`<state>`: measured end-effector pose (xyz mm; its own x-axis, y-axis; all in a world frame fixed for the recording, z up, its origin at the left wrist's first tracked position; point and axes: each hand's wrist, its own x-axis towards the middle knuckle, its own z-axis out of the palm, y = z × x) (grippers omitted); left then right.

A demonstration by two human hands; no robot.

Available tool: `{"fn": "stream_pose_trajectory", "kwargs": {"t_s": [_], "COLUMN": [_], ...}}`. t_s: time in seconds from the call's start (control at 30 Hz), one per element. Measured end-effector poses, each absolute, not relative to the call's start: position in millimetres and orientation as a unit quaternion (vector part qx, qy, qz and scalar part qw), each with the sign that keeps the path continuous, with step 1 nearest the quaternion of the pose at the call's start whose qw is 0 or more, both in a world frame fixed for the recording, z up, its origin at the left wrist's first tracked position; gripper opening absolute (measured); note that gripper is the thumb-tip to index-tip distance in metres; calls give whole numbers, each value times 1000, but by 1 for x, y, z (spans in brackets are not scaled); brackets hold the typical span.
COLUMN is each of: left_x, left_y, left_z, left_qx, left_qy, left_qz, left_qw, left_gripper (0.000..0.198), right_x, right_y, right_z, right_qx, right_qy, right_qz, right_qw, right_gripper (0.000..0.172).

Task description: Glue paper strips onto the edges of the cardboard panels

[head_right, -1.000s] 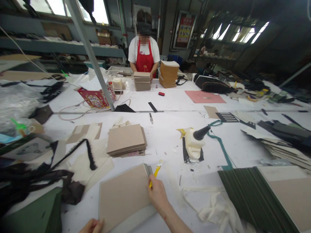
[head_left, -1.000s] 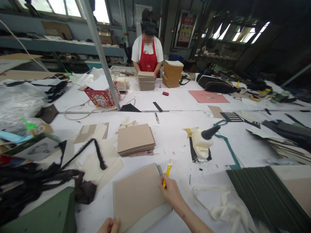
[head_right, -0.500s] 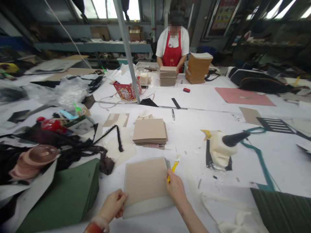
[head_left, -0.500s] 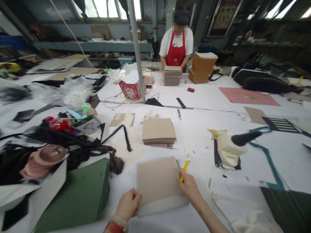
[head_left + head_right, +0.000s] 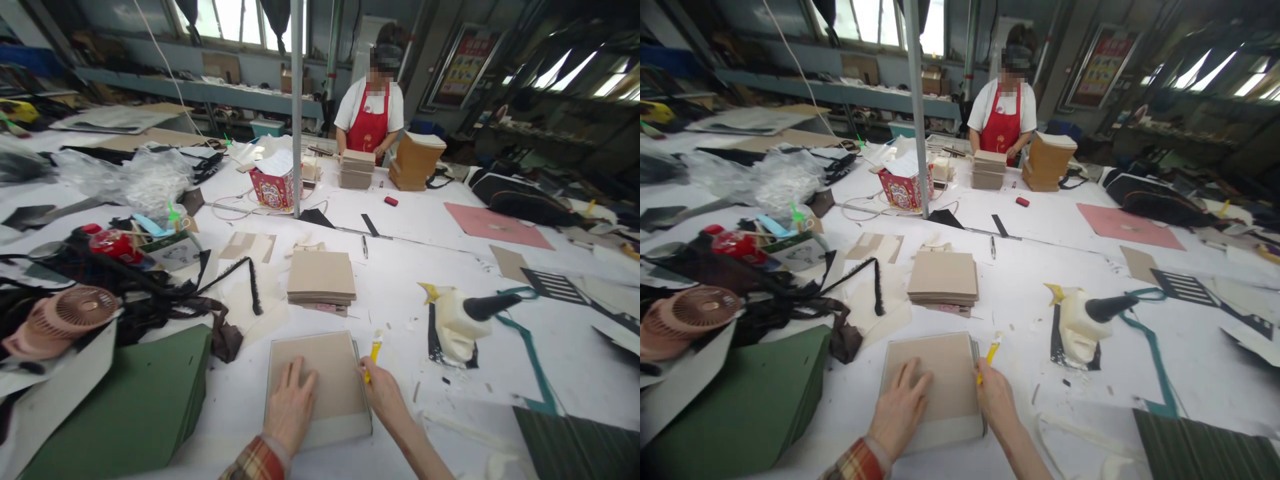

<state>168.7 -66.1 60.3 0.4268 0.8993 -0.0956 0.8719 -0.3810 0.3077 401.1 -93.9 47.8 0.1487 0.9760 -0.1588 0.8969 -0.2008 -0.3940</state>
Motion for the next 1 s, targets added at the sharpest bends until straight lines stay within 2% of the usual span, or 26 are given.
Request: {"fn": "stream_pose_trajectory", "kwargs": {"t_s": [0.13, 0.23, 0.37, 0.47, 0.53, 0.7, 0.87, 1.0], "left_x": [170, 170, 171, 172, 172, 172, 171, 162], "left_y": [-63, -62, -65, -66, -66, -65, -65, -57], "left_z": [59, 54, 47, 42, 39, 37, 43, 65], "left_qx": [839, 839, 837, 833, 830, 825, 812, 814], "left_qy": [523, 526, 530, 535, 542, 549, 548, 526], "left_qz": [29, 20, 9, 10, 18, 34, 27, 33], "left_qw": [145, 135, 135, 138, 135, 131, 197, 246], "left_gripper": [38, 38, 40, 40, 43, 66, 49, 36], "right_x": [439, 454, 419, 364, 327, 282, 323, 384], "right_y": [-80, -63, -39, -24, -16, 3, 6, -6], "right_z": [98, 139, 164, 163, 158, 142, 137, 152], "right_qx": [-780, -780, -703, -613, -562, -521, -582, -662], "right_qy": [-611, -602, -600, -631, -669, -735, -738, -713], "right_qz": [111, 98, 235, 346, 372, 360, 300, 211], "right_qw": [73, 138, 300, 326, 314, 243, 162, 90], "right_gripper": [35, 35, 29, 24, 22, 22, 25, 26]}}
